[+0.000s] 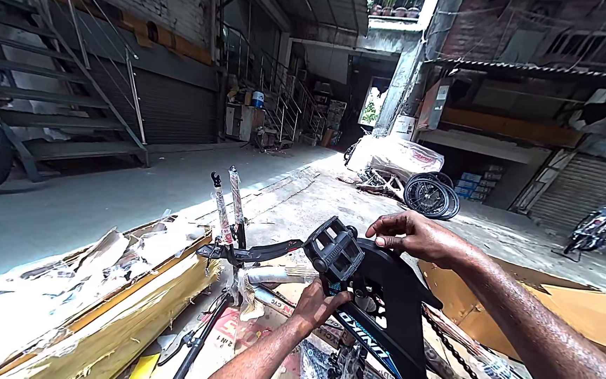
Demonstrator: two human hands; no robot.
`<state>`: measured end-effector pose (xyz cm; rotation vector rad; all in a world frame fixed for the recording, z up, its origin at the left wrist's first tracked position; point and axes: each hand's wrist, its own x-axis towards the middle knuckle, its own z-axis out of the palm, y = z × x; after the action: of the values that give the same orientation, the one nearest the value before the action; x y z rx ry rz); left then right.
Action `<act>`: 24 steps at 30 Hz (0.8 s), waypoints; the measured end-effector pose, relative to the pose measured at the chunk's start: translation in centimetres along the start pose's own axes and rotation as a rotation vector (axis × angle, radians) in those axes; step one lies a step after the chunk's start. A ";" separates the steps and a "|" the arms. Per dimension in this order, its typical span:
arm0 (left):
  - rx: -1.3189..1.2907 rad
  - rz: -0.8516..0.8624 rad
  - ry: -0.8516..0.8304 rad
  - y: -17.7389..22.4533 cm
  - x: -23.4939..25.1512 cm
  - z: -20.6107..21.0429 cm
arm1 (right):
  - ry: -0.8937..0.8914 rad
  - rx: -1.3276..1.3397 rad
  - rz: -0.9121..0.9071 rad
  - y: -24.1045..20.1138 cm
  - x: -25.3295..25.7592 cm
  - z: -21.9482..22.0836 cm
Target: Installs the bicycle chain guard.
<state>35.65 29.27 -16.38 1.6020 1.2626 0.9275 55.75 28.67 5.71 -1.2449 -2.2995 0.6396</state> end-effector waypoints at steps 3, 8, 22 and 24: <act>-0.023 0.008 -0.005 -0.1 0.0 0.1 | 0.061 0.020 0.086 0.0 0.1 0.3; -0.071 -0.005 -0.004 -0.3 -0.1 0.4 | 0.049 0.215 0.124 0.3 0.5 0.6; -0.035 -0.004 -0.023 -0.4 0.1 0.2 | 0.067 0.362 0.398 0.6 1.1 0.4; -0.032 -0.005 -0.029 -0.2 0.1 0.1 | 0.083 0.318 0.377 0.4 1.0 0.5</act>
<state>35.71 29.34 -16.61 1.5810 1.2258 0.9143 55.20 29.62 5.28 -1.5204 -1.8179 1.0155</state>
